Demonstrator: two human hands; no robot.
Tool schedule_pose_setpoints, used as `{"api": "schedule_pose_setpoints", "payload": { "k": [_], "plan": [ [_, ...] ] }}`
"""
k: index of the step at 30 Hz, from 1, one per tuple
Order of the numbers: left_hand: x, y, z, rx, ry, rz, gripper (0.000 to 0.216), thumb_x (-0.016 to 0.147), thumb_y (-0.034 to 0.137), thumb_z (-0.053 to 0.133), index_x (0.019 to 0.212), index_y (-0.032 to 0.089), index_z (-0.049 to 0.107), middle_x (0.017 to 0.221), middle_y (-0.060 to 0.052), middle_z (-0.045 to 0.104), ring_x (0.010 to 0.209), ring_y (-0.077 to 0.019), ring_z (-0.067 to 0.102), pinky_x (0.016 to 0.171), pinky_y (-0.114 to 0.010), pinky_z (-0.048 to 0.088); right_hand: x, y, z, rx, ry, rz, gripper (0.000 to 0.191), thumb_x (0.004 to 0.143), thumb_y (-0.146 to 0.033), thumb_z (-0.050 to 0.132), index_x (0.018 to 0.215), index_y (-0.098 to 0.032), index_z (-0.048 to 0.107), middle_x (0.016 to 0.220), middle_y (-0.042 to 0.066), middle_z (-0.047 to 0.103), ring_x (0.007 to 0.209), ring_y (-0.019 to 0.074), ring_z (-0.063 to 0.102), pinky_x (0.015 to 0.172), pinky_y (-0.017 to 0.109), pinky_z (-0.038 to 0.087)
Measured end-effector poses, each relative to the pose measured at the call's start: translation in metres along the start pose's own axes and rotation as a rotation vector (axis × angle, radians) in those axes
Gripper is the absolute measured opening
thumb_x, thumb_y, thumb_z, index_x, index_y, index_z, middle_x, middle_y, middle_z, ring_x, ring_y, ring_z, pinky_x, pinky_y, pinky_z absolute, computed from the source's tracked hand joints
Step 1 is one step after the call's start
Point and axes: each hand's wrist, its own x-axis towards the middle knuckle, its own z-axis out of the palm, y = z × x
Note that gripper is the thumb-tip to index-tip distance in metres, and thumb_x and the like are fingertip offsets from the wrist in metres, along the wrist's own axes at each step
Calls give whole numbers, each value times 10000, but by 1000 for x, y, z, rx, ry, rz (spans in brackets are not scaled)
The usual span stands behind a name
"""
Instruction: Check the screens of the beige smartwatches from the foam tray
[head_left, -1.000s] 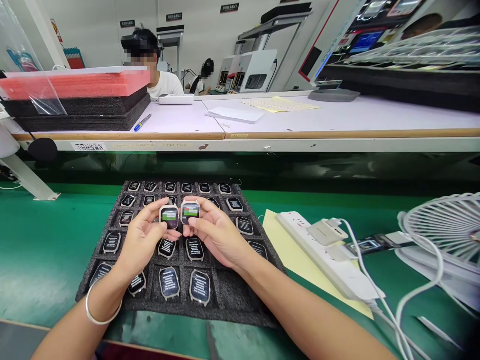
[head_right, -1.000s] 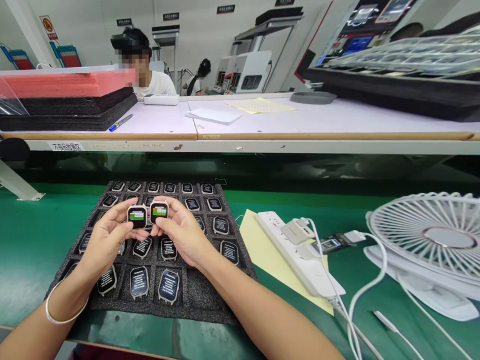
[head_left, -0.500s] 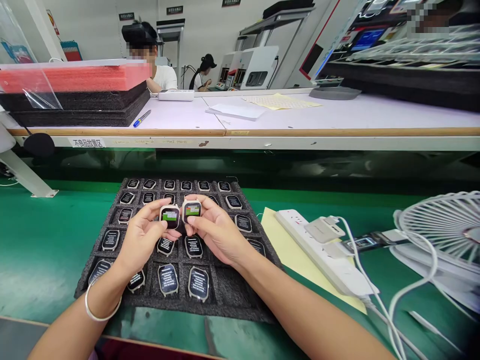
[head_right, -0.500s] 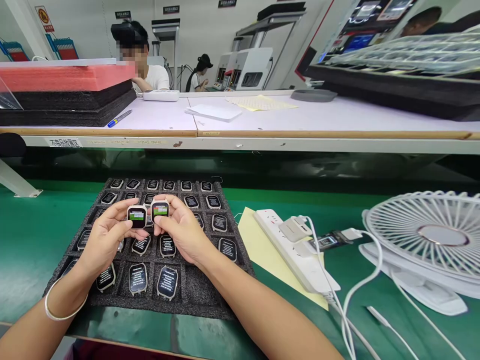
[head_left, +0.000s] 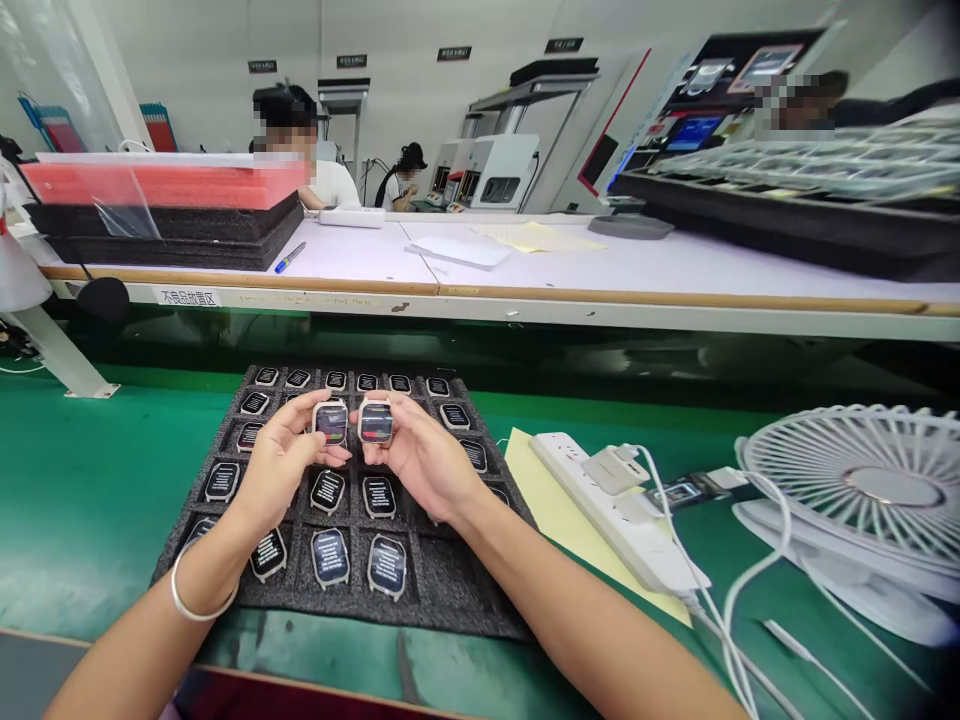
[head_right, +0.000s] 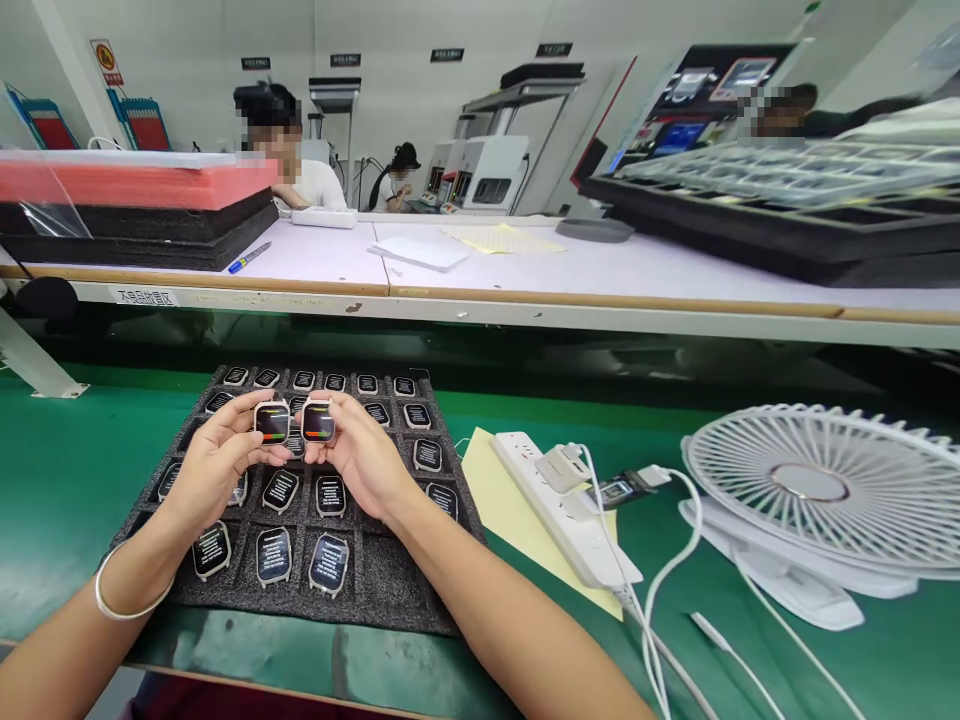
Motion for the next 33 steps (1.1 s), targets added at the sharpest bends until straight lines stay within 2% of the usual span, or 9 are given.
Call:
{"api": "schedule_pose_setpoints", "payload": {
  "k": [3,9,15,19,23,33],
  "plan": [
    [13,18,0,-1,-64,33,456,948,217,666,1323,43,475,1111,-153,603,789,-287,641,732,-311,561,11,-16,5,-11,-51,-23,653,962,-524,876,1232,-98,461,1069,143,530,711,217,533,671,257,474],
    [58,52,1,18,-133,208,603,841,188,735,1357,33,466,1093,-140,609,821,-288,635,765,-298,548,53,-63,22,-156,-144,-165,535,876,-406,780,1208,-151,447,1014,82,535,683,215,525,620,253,461],
    [107,68,1,10,-146,426,555,813,209,834,1299,134,576,1001,-76,631,774,-283,642,724,-292,557,89,-102,39,-306,-199,-316,614,811,-464,731,1201,-127,396,942,69,537,684,210,543,603,237,443],
    [132,75,1,-17,-172,526,590,796,192,839,1306,94,559,1031,-112,634,792,-280,632,728,-287,557,102,-120,43,-349,-240,-383,689,750,-376,784,1227,-96,372,985,96,543,720,197,555,663,212,488],
    [147,84,3,-20,-195,587,594,800,165,822,1317,80,540,1002,-99,638,776,-259,628,724,-272,550,111,-134,43,-394,-295,-463,684,745,-286,761,1261,-76,364,977,91,541,751,201,566,693,203,496],
    [163,100,13,-11,-229,671,551,809,164,811,1299,119,565,980,-71,631,755,-250,603,696,-274,547,108,-158,50,-476,-352,-530,636,775,-260,749,1269,-85,388,1006,85,527,789,218,575,700,221,488]
  ]
}}
